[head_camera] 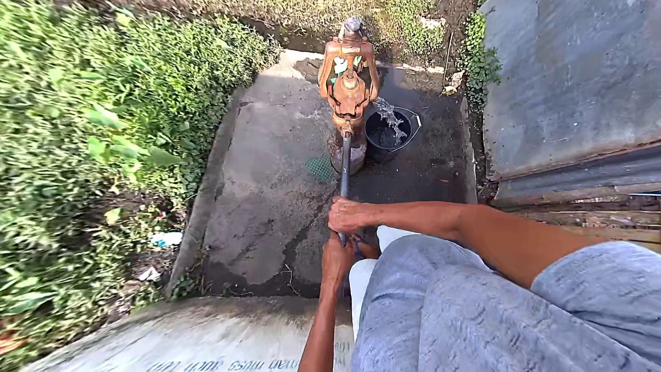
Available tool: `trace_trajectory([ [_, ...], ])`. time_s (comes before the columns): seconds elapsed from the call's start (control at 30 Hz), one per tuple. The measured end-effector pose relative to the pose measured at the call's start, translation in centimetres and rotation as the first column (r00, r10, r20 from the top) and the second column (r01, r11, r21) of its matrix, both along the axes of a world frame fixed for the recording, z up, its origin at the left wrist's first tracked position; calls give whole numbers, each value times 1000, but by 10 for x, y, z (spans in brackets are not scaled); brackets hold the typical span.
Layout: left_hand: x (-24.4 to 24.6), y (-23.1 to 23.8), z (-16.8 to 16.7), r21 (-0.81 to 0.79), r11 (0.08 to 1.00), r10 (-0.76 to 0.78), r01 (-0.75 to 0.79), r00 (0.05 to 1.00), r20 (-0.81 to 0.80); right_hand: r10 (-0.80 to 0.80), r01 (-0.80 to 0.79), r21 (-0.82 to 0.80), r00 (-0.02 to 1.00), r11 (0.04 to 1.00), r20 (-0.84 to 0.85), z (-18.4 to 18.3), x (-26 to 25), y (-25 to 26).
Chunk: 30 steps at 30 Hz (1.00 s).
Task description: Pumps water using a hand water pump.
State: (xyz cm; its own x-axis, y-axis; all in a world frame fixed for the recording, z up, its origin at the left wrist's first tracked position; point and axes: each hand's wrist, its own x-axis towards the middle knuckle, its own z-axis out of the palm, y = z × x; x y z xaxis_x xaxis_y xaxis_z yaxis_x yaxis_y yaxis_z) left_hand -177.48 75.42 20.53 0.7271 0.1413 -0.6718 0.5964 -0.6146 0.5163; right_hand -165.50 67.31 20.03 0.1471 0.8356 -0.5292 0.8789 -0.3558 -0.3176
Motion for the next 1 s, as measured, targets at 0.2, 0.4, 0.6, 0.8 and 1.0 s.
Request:
trace_trajectory([
  [0.2, -1, 5, -66, 129, 992, -1, 5, 999, -36, -1, 0, -53, 1000, 999, -27, -46, -4, 14],
  [0.4, 6, 1, -182, 144, 988, 65, -60, 998, -26, -53, 53, -122, 999, 991, 6, -123, -5, 16],
  [0.6, -13, -14, -149, -79, 981, 181, -178, 983, 21, -25, 26, -133, 1000, 991, 7, -91, -12, 1],
  [0.8, -18, 1, 36, -321, 937, 126, -139, 990, -60, 21, -23, -49, 999, 999, -42, 49, 8, -9],
  [1.0, 14, -3, -9, 112, 994, 0, 6, 999, -53, -14, 13, -17, 999, 1000, -33, -9, 0, 5],
])
